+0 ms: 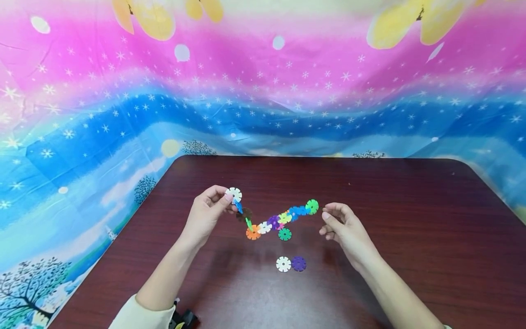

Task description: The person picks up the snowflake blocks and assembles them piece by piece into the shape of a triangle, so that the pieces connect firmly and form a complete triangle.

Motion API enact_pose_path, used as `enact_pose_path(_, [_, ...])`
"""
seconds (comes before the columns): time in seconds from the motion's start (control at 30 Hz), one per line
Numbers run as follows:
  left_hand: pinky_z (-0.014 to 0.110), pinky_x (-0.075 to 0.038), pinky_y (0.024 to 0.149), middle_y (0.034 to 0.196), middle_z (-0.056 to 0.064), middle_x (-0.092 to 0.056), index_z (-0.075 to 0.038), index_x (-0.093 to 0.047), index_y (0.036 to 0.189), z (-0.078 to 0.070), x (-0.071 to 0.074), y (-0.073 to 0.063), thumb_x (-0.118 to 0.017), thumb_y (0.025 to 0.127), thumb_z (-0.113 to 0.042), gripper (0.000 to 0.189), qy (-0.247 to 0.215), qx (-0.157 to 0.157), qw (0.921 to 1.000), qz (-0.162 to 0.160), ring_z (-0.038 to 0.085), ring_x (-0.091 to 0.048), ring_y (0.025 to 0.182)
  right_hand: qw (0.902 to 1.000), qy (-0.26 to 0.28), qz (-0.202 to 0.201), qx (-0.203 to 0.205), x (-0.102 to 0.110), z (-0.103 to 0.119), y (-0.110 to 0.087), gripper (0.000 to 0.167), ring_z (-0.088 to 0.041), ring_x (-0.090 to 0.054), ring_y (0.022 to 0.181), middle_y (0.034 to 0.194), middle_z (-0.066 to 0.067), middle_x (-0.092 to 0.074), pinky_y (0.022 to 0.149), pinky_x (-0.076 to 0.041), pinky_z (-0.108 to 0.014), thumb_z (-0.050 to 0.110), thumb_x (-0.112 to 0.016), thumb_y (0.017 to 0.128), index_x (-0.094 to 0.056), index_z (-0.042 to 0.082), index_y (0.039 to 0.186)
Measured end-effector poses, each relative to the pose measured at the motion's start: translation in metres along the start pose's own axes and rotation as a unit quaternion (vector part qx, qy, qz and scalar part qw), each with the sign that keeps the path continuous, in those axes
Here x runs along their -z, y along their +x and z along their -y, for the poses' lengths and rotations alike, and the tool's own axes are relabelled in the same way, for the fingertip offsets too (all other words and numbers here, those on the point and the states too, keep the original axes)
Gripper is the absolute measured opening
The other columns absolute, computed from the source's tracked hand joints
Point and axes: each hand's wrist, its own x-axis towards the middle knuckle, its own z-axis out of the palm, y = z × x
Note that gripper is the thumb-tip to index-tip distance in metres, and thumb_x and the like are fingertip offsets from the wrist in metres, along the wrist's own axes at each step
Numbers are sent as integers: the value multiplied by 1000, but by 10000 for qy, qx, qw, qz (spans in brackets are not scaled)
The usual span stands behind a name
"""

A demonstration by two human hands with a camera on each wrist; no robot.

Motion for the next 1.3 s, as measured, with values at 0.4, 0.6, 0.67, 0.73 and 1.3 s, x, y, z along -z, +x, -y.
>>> enact_pose_path(0.4, [33,-53,73,82,21,-66,8,-58,92,3,0,-1,-59,86,5,6,483,-850,9939,-501,14,-64,69,9018,-3962,1536,790,-24,-12,4,23,-16,-56,79,96,-2,-60,67,-47,-31,16,-66,84,-63,7,105])
enact_pose_path(0.6, [42,-51,75,85,22,-66,7,-58,88,4,0,-1,-59,85,6,4,468,-910,9924,-683,11,-64,67,8393,-4871,2128,1141,-40,-21,3,28,-11,-51,76,92,4,-55,65,-45,-29,18,-74,77,-65,7,101])
enact_pose_path(0.67, [39,-52,74,84,21,-66,6,-59,88,5,0,-1,-59,85,7,3,511,-910,9920,-704,11,-63,66,8275,-5105,2054,1117,-45,-23,2,30,-12,-51,76,91,4,-54,66,-45,-32,18,-77,73,-65,9,100])
enact_pose_path(0.73, [37,-52,74,83,21,-66,4,-59,87,5,0,-2,-59,85,7,4,566,-914,9917,-711,11,-63,66,8183,-5299,1955,1069,-49,-25,1,30,-13,-51,76,89,5,-52,68,-46,-35,16,-78,71,-65,10,97])
enact_pose_path(1.3, [21,-50,63,81,20,-67,7,-61,87,5,-7,-3,-62,84,4,4,1169,-1203,9840,-605,15,-62,67,8292,-5155,1912,1005,-46,-25,3,30,-8,-43,63,69,9,-47,55,-39,-25,3,-77,71,-50,16,75])
